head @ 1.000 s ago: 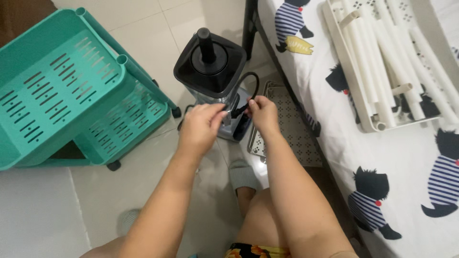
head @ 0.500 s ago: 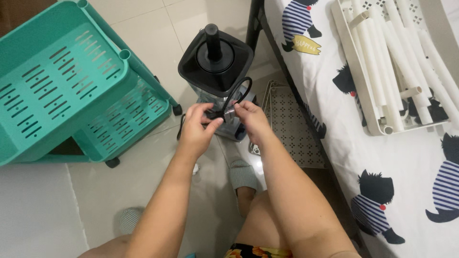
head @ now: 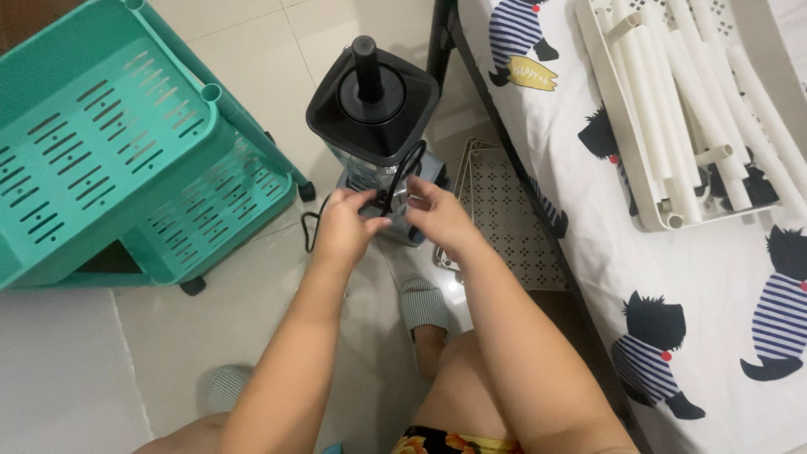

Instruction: The person disassembles a teal plastic storage unit by removing its legs and wheels, then handles a white perforated tray and attaches black feet to it. The person works on the floor next to a bed and a blender.

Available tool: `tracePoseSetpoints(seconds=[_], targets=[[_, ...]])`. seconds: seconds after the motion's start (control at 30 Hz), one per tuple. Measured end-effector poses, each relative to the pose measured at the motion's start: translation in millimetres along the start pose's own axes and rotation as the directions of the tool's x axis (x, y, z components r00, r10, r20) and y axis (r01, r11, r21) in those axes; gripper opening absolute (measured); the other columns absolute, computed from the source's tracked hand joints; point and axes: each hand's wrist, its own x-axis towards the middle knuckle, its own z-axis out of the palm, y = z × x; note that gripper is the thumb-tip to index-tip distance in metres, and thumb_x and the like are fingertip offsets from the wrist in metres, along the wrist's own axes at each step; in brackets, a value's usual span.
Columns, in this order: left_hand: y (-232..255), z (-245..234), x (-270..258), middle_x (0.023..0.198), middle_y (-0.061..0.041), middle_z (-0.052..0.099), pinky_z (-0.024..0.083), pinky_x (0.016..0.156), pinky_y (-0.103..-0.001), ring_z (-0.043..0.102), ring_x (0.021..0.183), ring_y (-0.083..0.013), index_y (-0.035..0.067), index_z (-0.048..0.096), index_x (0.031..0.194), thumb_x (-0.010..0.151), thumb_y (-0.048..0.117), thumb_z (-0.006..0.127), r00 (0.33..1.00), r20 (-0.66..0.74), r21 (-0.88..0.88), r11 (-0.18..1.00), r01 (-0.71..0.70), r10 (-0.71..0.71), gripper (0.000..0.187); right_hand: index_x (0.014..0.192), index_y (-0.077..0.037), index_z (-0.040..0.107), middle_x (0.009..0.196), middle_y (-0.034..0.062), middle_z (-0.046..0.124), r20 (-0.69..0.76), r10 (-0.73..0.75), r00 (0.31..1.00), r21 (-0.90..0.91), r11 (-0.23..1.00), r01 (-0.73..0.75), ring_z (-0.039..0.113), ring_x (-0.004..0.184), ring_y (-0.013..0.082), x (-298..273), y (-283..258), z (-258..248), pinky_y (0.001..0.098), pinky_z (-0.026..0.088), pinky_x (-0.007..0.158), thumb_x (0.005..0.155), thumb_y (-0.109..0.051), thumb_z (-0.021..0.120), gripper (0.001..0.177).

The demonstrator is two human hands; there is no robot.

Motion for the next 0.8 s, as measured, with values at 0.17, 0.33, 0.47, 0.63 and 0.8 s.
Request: tracePoseSetpoints(seconds=[0.17, 0.33, 0.47, 0.63, 0.8], targets=[[7, -9, -16, 0.119, -0.014, 0.061, 0.051, 0.086, -0.047, 0.062, 0.103, -0.0363, 0.007, 0.07, 0.119, 0.065, 0.013, 0.089, 0.965, -0.174, 0.374, 0.919, -0.122, 0.199, 0.057, 0.142, -0.001, 0.05, 0.126, 0.0141, 0.069, -0.191, 0.065, 0.979, -0.258, 0.959, -0.114, 0.073, 0.098, 0.0235, -22, -36, 27, 0.0357, 0.058, 0.076, 0.079, -0.033, 0.081, 0.077], [13, -23, -22, 0.108, -0.013, 0.06, 0.049, 0.088, -0.046, 0.06, 0.098, -0.0333, 0.005, 0.069, 0.105, 0.06, 0.017, 0.088, 0.94, -0.12, 0.54, 0.815, -0.209, 0.32, 0.05, 0.113, -0.007, 0.078, 0.113, 0.0172, 0.077, -0.389, -0.378, 0.84, -0.689, 0.724, 0.007, 0.073, 0.102, 0.0304, -19, -52, 42, 0.0402, 0.058, 0.09, 0.093, -0.032, 0.074, 0.032], [9, -32, -25, 0.1, -0.011, 0.059, 0.049, 0.085, -0.046, 0.061, 0.094, -0.0324, 0.008, 0.068, 0.095, 0.069, 0.022, 0.087, 0.934, -0.115, 0.597, 0.775, -0.208, 0.339, 0.035, 0.099, -0.003, 0.077, 0.098, 0.0213, 0.076, -0.416, -0.059, 0.907, -0.518, 0.836, -0.183, 0.073, 0.085, 0.0324, -20, -61, 32, 0.0436, 0.058, 0.08, 0.093, -0.043, 0.073, 0.041], [9, -21, -26, 0.1, -0.008, 0.06, 0.051, 0.085, -0.043, 0.063, 0.095, -0.0305, 0.01, 0.066, 0.094, 0.079, 0.011, 0.08, 0.881, -0.191, 0.634, 0.739, -0.227, 0.434, 0.021, 0.103, 0.001, 0.073, 0.084, 0.0195, 0.073, -0.07, -0.169, 0.983, -0.563, 0.821, 0.101, 0.072, 0.077, 0.0276, -24, -41, 55, 0.038, 0.056, 0.071, 0.088, -0.044, 0.077, 0.047], [13, -20, -31, 0.097, -0.011, 0.06, 0.051, 0.082, -0.045, 0.063, 0.092, -0.0325, 0.006, 0.066, 0.093, 0.073, 0.014, 0.08, 0.886, -0.203, 0.554, 0.795, -0.247, 0.417, 0.026, 0.087, 0.005, 0.076, 0.076, 0.0125, 0.076, -0.092, -0.015, 0.996, -0.113, 0.994, 0.005, 0.069, 0.069, 0.0167, -16, -8, 79, 0.0302, 0.055, 0.065, 0.096, -0.029, 0.067, 0.036]])
